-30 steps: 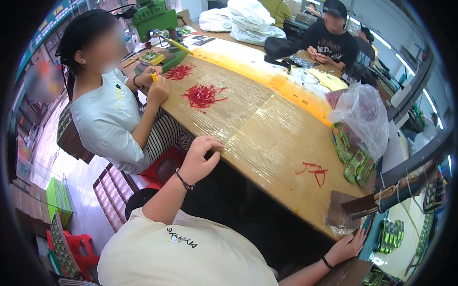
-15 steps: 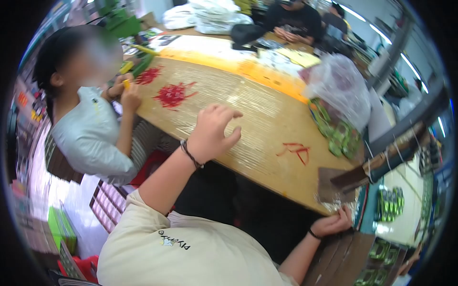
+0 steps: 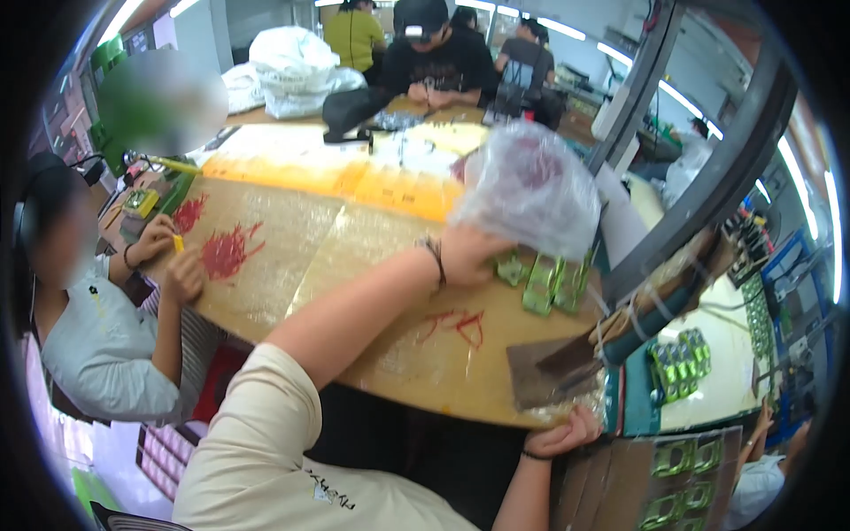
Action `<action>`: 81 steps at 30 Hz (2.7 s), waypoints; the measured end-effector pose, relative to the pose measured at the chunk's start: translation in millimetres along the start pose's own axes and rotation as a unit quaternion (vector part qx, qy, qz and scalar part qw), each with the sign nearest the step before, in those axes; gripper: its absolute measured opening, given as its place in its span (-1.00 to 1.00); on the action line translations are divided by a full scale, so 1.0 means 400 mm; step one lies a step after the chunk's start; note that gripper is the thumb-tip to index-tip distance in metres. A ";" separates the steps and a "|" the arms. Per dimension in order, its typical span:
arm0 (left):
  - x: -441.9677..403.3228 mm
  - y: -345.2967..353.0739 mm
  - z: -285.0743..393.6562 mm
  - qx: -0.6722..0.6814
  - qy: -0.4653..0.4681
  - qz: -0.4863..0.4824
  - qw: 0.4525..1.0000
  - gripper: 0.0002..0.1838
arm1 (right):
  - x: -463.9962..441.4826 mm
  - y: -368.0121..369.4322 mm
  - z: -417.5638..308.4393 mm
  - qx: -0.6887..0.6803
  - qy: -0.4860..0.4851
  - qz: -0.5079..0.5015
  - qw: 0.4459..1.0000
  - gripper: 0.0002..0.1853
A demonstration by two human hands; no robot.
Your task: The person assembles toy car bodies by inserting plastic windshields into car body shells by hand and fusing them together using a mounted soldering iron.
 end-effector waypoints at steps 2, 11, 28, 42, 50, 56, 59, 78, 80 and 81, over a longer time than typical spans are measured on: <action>0.004 0.005 0.000 0.019 -0.073 -0.065 0.995 -0.33 | 0.012 0.003 0.012 -0.014 0.010 0.006 1.000 -0.76; -0.005 -0.021 0.043 -0.035 -0.114 -0.178 0.977 -0.43 | 0.027 0.002 0.004 -0.022 0.050 0.009 0.998 -0.79; -0.229 0.043 0.115 0.002 0.206 -0.201 0.958 -0.31 | 0.011 -0.011 0.013 0.040 0.003 -0.026 0.999 -0.78; -0.229 0.242 0.083 -0.099 0.259 -0.310 0.909 -0.19 | 0.001 -0.016 0.011 0.033 0.008 -0.033 0.999 -0.81; -0.230 0.222 0.114 -0.166 0.340 -0.247 0.892 -0.29 | -0.007 -0.018 0.006 0.024 0.006 -0.048 0.999 -0.84; -0.221 0.123 0.184 -0.219 0.312 -0.301 0.874 -0.42 | -0.011 -0.019 0.006 0.020 0.005 -0.036 0.999 -0.81; -0.209 0.105 0.172 -0.236 0.341 -0.256 0.874 -0.46 | -0.011 -0.022 0.005 0.029 -0.006 -0.057 0.998 -0.82; -0.044 -0.073 0.054 -0.250 0.309 -0.308 0.864 -0.35 | 0.004 -0.034 0.023 0.048 -0.078 -0.091 0.992 -0.68; -0.027 -0.090 0.038 -0.244 0.307 -0.308 0.867 -0.31 | 0.004 -0.034 0.026 0.043 -0.085 -0.092 0.991 -0.67; -0.019 -0.097 0.029 -0.247 0.305 -0.310 0.866 -0.29 | 0.004 -0.033 0.024 0.042 -0.084 -0.091 0.991 -0.67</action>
Point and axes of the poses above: each hand's wrist, its own x-axis away from the middle knuckle, its own y-axis out of the palm, z = x × y, the point moved 3 cm from there along -x, towards the middle knuckle, and after that the axes turned 9 degrees about z, right-handed, at the moved point
